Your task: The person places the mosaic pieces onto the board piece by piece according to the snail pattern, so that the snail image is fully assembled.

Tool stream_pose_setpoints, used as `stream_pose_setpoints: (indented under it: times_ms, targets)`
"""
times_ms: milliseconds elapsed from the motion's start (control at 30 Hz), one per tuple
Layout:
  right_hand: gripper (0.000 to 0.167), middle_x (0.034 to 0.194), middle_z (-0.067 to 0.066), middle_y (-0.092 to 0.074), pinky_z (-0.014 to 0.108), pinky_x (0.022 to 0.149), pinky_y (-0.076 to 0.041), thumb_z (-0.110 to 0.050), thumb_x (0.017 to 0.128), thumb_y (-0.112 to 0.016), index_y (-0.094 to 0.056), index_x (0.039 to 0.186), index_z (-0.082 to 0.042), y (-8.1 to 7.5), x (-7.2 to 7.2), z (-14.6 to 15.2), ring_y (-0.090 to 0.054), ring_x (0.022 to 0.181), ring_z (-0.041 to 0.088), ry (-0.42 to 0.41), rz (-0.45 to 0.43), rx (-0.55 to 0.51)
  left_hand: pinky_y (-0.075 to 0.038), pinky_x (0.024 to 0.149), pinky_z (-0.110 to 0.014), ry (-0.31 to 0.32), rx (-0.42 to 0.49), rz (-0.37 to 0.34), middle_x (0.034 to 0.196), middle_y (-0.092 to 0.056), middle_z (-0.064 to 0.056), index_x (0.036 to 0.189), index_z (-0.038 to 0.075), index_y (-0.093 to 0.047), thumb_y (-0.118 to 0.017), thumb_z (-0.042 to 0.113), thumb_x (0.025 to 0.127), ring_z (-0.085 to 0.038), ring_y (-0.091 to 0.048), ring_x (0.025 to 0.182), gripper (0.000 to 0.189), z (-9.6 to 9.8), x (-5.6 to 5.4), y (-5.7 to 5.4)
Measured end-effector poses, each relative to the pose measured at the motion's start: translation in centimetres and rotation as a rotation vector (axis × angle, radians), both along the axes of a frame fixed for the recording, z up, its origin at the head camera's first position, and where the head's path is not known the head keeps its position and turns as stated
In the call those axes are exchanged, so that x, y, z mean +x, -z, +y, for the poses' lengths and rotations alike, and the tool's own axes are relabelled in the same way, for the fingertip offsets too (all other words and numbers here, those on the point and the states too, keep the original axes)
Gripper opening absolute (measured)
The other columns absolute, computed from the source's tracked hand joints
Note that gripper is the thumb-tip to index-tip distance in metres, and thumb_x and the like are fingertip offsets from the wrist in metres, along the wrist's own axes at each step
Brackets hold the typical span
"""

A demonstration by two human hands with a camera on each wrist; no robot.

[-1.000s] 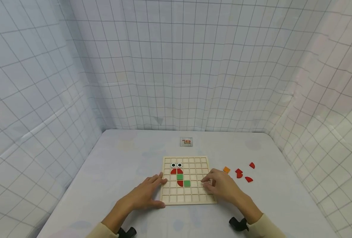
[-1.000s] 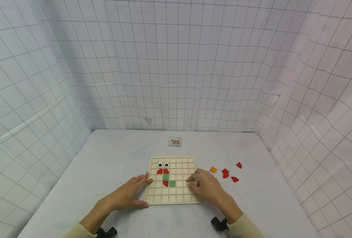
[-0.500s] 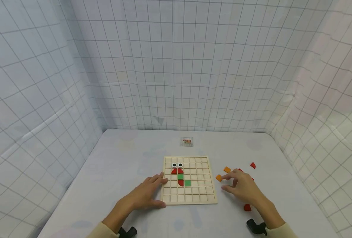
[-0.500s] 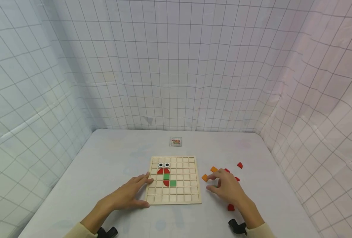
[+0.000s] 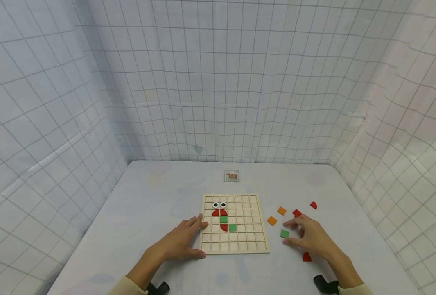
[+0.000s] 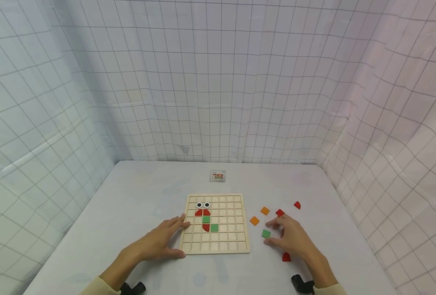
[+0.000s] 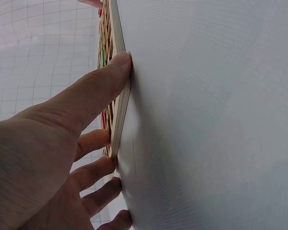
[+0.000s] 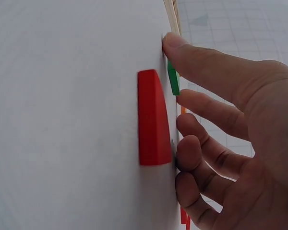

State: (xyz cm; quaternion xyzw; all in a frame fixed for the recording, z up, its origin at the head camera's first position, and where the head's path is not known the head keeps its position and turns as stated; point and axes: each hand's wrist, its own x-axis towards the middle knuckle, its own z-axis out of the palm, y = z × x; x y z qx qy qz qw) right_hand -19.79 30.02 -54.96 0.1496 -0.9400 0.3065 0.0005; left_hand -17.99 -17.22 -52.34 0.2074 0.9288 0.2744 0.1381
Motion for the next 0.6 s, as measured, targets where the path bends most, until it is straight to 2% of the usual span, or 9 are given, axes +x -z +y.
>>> stream_pose_setpoints:
  times_ms: [300, 600]
  targets:
    - [0.026, 0.103, -0.009, -0.077, 0.021, 0.072, -0.053, -0.022, 0.090, -0.103, -0.090, 0.113, -0.019, 0.05, -0.18, -0.39, -0.055, 0.081, 0.003, 0.022, -0.030, -0.015, -0.043, 0.134, -0.075, 0.010, 0.005, 0.006, 0.190, -0.036, -0.024, 0.172, 0.009, -0.056, -0.103, 0.040, 0.091, -0.054, -0.042, 0.171, 0.098, -0.10, 0.07, 0.02]
    - [0.021, 0.099, -0.008, -0.077, 0.021, 0.069, -0.051, -0.017, 0.091, -0.101, -0.089, 0.108, -0.017, 0.02, -0.25, -0.56, -0.055, 0.077, 0.002, 0.020, -0.022, -0.029, -0.044, 0.133, -0.076, 0.011, 0.013, 0.001, 0.190, -0.035, -0.025, 0.172, 0.008, -0.055, -0.102, 0.039, 0.091, -0.055, -0.041, 0.170, 0.099, -0.19, 0.20, -0.23]
